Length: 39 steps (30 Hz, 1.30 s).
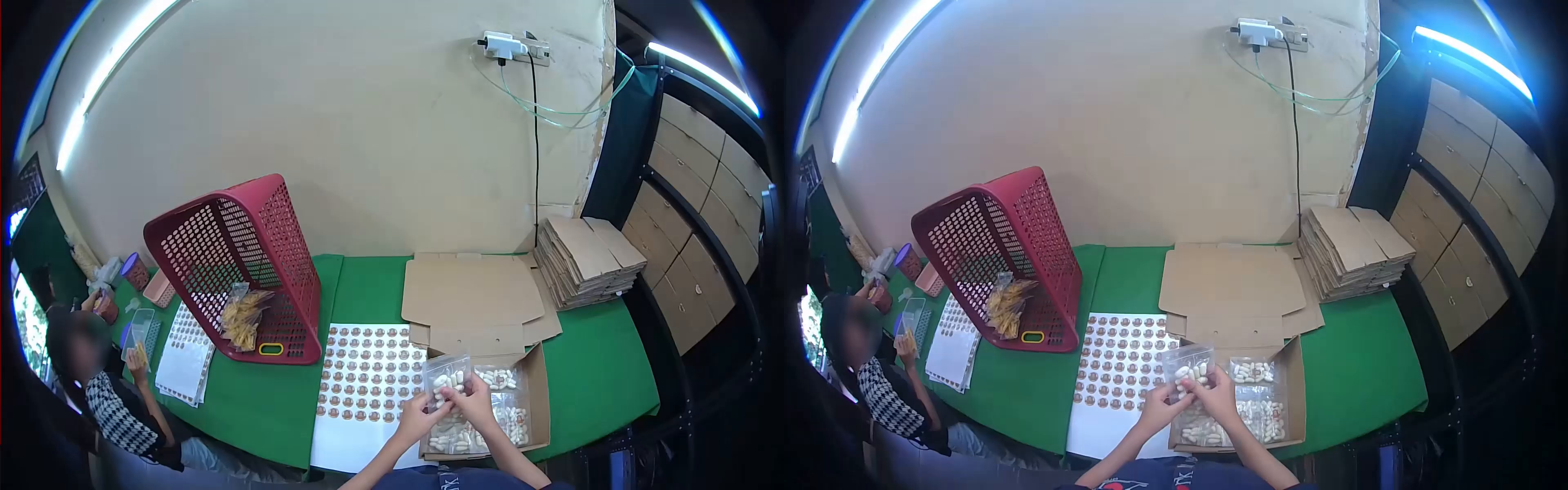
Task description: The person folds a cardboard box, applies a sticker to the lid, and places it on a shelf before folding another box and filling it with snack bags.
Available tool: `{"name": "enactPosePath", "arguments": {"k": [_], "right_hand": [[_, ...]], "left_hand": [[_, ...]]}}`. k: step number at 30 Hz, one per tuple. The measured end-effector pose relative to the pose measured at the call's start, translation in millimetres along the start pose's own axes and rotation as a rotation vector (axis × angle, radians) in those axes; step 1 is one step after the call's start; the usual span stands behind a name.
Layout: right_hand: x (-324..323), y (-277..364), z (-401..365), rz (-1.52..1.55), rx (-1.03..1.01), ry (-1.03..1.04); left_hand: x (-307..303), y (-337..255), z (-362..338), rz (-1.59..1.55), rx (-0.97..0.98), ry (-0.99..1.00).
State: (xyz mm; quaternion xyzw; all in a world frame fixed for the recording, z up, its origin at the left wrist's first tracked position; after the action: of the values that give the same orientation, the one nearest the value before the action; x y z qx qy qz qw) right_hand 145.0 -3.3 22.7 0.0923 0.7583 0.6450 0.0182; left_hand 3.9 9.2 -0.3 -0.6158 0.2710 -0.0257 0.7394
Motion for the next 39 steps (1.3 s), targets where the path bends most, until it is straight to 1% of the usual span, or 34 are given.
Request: {"name": "enactPosePath", "arguments": {"k": [2,5,8,11,12,15,16,19,22,25,28,29,31,34,37,39], "right_hand": [[2,1,-1,0.107,0.0,0.006],[1,-4,-11,0.115,0.024,0.019],[-7,-11,-13,0.067,0.085,0.006],[-1,-9,-8,0.055,0.029,0.004],[1,-4,-7,0.082,0.058,0.029],[7,16,-15,0.189,0.021,0.117],[7,14,-15,0.19,0.03,0.094],[2,4,-14,0.132,0.012,0.04],[1,4,-14,0.115,0.005,-0.001],[-1,-11,-9,0.084,0.003,-0.037],[1,-11,-9,0.107,0.0,-0.042],[3,-10,-9,0.119,0.02,-0.039],[5,-8,-10,0.142,0.06,-0.03],[6,-1,-11,0.205,0.069,0.081],[4,-10,-12,0.02,0.007,0.147],[6,-7,-15,0.084,0.032,0.154]], "left_hand": [[0,1,-2,-0.053,-0.031,0.008],[4,8,-14,-0.211,-0.002,-0.028],[12,27,-22,-0.251,-0.016,-0.06],[9,8,-20,-0.419,-0.081,-0.107],[9,10,-18,-0.379,-0.036,-0.126],[5,12,-12,-0.445,-0.075,-0.17],[5,-3,-9,-0.484,0.009,-0.241],[0,8,-9,-0.277,-0.117,-0.056],[-2,2,-7,-0.177,-0.09,-0.026],[3,15,-8,-0.223,-0.053,-0.054],[6,24,-6,-0.353,-0.032,-0.083],[5,24,-7,-0.336,-0.055,-0.078],[-3,7,-8,-0.304,-0.1,-0.071],[2,12,-6,-0.38,-0.164,-0.193],[0,1,-7,-0.401,-0.145,-0.226],[-1,-5,-8,-0.346,-0.088,-0.238]]}}
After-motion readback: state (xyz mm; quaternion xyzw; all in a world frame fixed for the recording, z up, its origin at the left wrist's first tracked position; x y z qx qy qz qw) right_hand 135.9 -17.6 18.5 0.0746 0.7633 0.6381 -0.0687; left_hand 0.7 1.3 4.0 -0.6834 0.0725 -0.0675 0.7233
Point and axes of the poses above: each hand's wrist, its own z-axis towards the middle knuckle, its own x-axis out of the palm, y = z × x, the point moved 1 cm from there along z, towards the middle knuckle, and after that the axes turned 8 degrees about x, right-handed, at the moved point
